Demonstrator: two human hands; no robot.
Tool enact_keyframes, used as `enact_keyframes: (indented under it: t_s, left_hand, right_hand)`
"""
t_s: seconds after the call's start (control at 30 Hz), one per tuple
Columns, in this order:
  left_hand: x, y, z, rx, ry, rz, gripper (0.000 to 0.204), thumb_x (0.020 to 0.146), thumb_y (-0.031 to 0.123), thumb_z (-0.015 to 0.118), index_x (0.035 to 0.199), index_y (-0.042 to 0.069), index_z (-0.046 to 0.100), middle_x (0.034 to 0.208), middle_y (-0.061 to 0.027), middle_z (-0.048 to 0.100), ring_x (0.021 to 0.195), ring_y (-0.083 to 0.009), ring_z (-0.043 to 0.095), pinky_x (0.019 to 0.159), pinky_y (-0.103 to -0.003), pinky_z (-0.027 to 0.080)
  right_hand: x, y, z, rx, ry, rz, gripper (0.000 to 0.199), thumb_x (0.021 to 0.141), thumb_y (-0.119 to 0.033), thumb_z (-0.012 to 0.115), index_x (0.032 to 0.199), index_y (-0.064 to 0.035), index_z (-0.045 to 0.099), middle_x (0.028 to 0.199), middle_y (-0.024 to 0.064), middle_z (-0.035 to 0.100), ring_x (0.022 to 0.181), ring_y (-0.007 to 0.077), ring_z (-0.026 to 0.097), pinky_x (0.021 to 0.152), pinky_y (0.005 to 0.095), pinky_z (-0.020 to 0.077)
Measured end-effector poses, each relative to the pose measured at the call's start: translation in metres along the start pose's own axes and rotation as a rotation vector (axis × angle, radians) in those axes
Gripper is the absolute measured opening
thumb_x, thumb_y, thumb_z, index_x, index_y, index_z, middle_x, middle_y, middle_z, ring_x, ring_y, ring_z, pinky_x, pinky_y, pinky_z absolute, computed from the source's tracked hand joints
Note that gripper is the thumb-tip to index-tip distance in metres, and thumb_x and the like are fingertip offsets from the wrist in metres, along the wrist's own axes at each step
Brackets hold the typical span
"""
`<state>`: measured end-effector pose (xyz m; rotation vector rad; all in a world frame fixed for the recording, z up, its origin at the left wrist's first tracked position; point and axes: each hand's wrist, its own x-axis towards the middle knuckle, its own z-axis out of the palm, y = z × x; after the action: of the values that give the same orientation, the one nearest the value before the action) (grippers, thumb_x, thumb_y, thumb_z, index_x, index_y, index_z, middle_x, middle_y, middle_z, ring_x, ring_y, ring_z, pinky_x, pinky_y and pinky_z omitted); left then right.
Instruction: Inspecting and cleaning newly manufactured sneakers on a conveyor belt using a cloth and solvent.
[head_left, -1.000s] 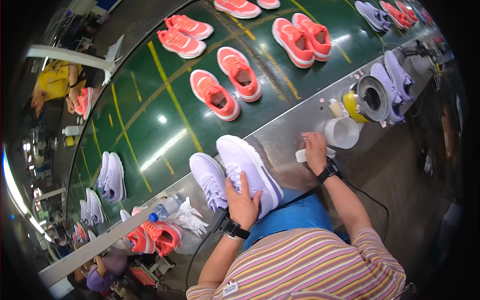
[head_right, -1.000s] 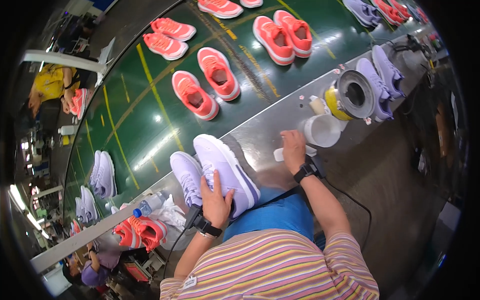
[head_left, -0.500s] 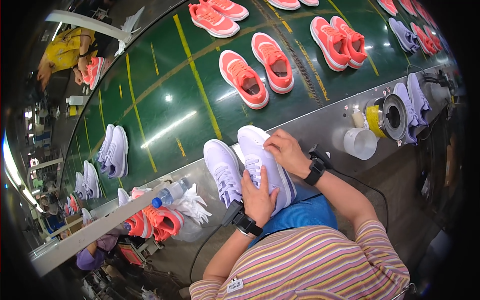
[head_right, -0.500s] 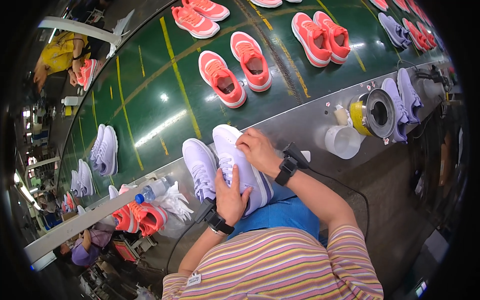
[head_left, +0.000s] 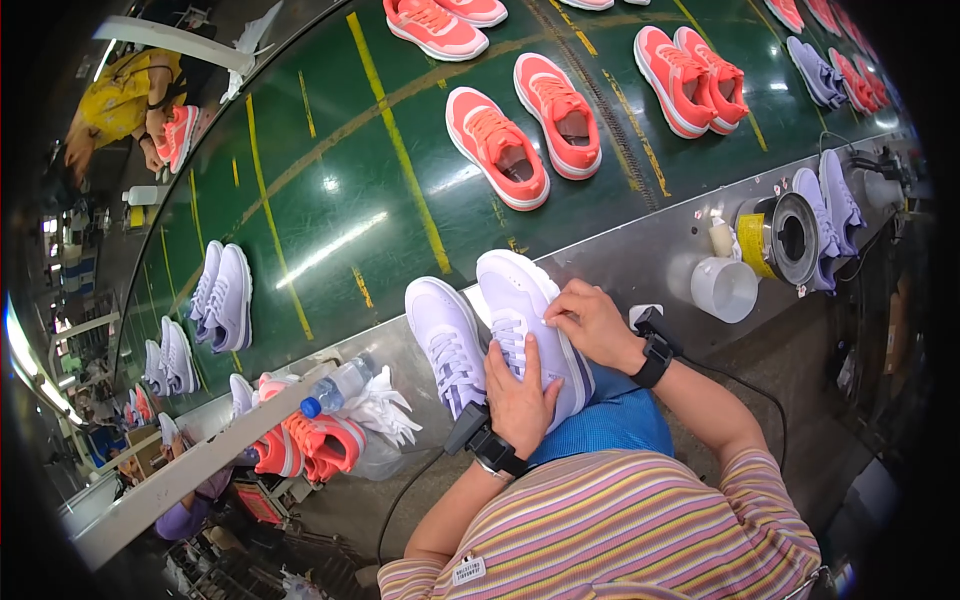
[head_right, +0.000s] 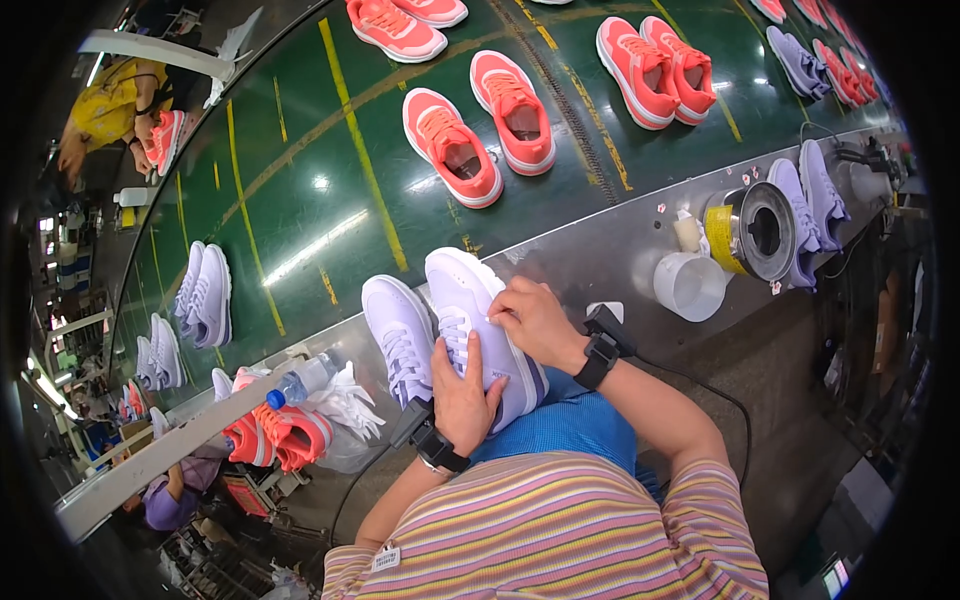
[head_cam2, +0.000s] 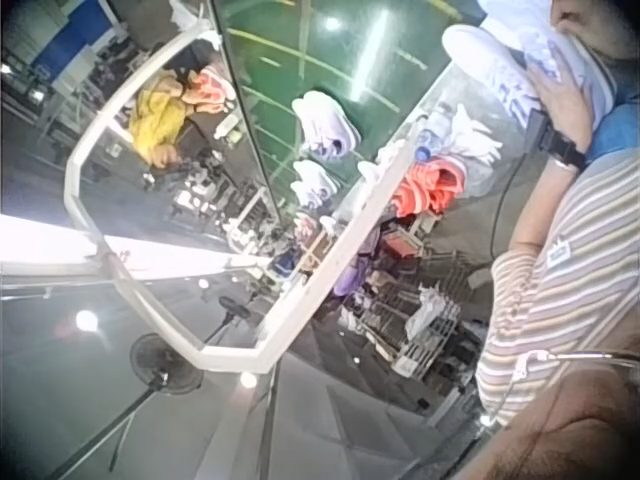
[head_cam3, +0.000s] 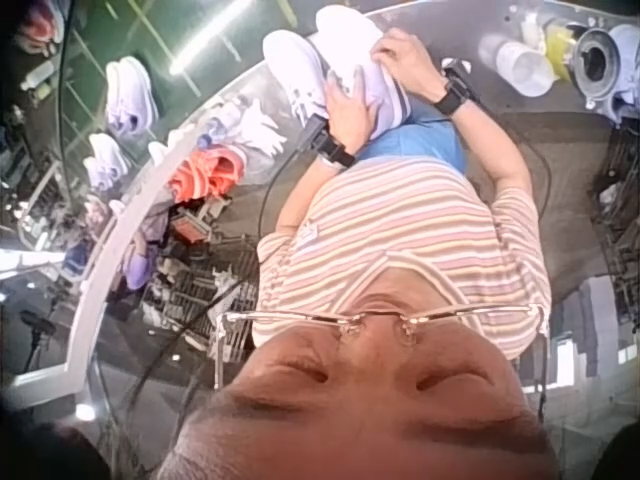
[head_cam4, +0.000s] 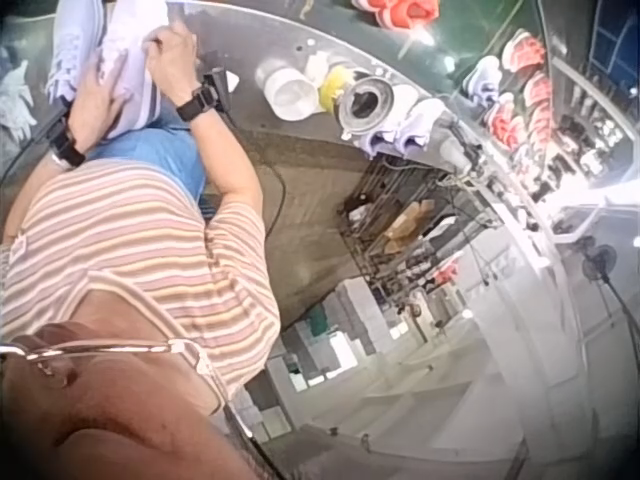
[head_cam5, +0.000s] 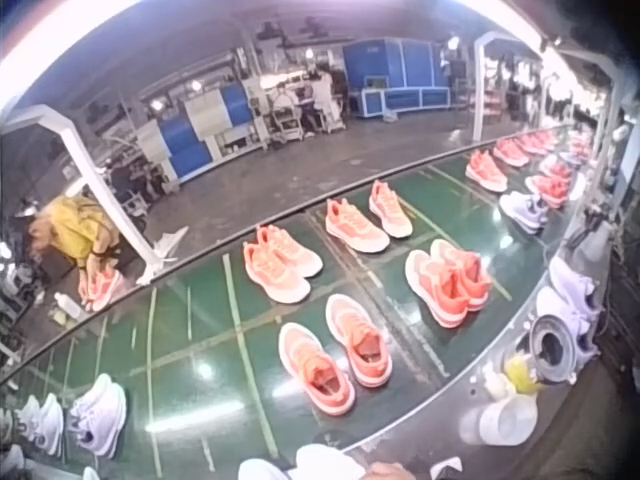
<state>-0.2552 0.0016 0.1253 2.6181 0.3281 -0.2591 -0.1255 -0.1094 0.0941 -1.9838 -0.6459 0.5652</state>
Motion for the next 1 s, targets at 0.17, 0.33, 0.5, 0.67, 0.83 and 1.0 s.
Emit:
enact_keyframes:
  t_s: [0.17, 0.33, 0.5, 0.67, 0.83, 1.0]
  left_hand:
    - [0.000, -0.001, 0.001, 0.004, 0.002, 0.010, 0.071, 0.072, 0.020, 0.068, 0.131, 0.002, 0.032, 0.122, -0.0387, 0.027, 0.110, -0.0504, 0.035, 0.094, -0.047, 0.033]
    - [0.001, 0.000, 0.001, -0.003, 0.006, 0.012, 0.071, 0.072, 0.021, 0.068, 0.130, 0.002, 0.033, 0.121, -0.0385, 0.028, 0.110, -0.0504, 0.035, 0.093, -0.047, 0.033]
    - [0.000, -0.003, 0.001, 0.005, 0.015, 0.010, 0.070, 0.071, 0.020, 0.068, 0.130, 0.002, 0.034, 0.121, -0.0382, 0.028, 0.109, -0.0501, 0.036, 0.093, -0.047, 0.034]
    - [0.002, -0.002, 0.002, 0.006, 0.010, 0.010, 0.070, 0.072, 0.020, 0.068, 0.130, 0.003, 0.034, 0.121, -0.0381, 0.028, 0.109, -0.0499, 0.036, 0.092, -0.047, 0.034]
    - [0.001, -0.001, 0.000, 0.011, 0.000, -0.019, 0.070, 0.072, 0.020, 0.068, 0.130, 0.003, 0.034, 0.122, -0.0376, 0.028, 0.109, -0.0497, 0.035, 0.093, -0.047, 0.033]
    - [-0.001, -0.002, 0.001, 0.005, 0.000, -0.027, 0.070, 0.072, 0.020, 0.068, 0.131, 0.003, 0.033, 0.122, -0.0375, 0.028, 0.109, -0.0496, 0.035, 0.093, -0.047, 0.033]
  right_hand:
    - [0.017, 0.003, 0.000, 0.169, 0.158, 0.098, 0.006, 0.072, -0.005, 0.063, 0.077, -0.0022, 0.063, 0.073, 0.0073, 0.054, 0.070, 0.0192, 0.055, 0.064, 0.0286, 0.0435]
    - [0.023, 0.003, 0.012, 0.118, 0.151, 0.073, 0.007, 0.072, -0.005, 0.063, 0.078, -0.0020, 0.063, 0.071, 0.0074, 0.053, 0.069, 0.0185, 0.055, 0.064, 0.0279, 0.0441]
    - [0.019, 0.006, 0.014, 0.129, 0.138, 0.106, 0.007, 0.072, -0.004, 0.062, 0.079, -0.0016, 0.061, 0.072, 0.0086, 0.054, 0.069, 0.0199, 0.056, 0.063, 0.0285, 0.0448]
    - [0.034, 0.011, 0.018, 0.089, 0.255, -0.003, 0.007, 0.072, -0.004, 0.062, 0.078, -0.0017, 0.061, 0.073, 0.0085, 0.054, 0.069, 0.0189, 0.056, 0.062, 0.0279, 0.0448]
    - [0.033, 0.033, 0.003, 0.373, 0.329, 0.280, 0.006, 0.077, -0.005, 0.062, 0.082, -0.0015, 0.061, 0.076, 0.0016, 0.057, 0.067, 0.0077, 0.052, 0.062, 0.0224, 0.0433]
    - [0.045, 0.033, -0.010, 0.342, 0.181, 0.204, 0.006, 0.078, -0.005, 0.061, 0.083, -0.0018, 0.061, 0.077, 0.0005, 0.056, 0.069, 0.0062, 0.052, 0.064, 0.0208, 0.0428]
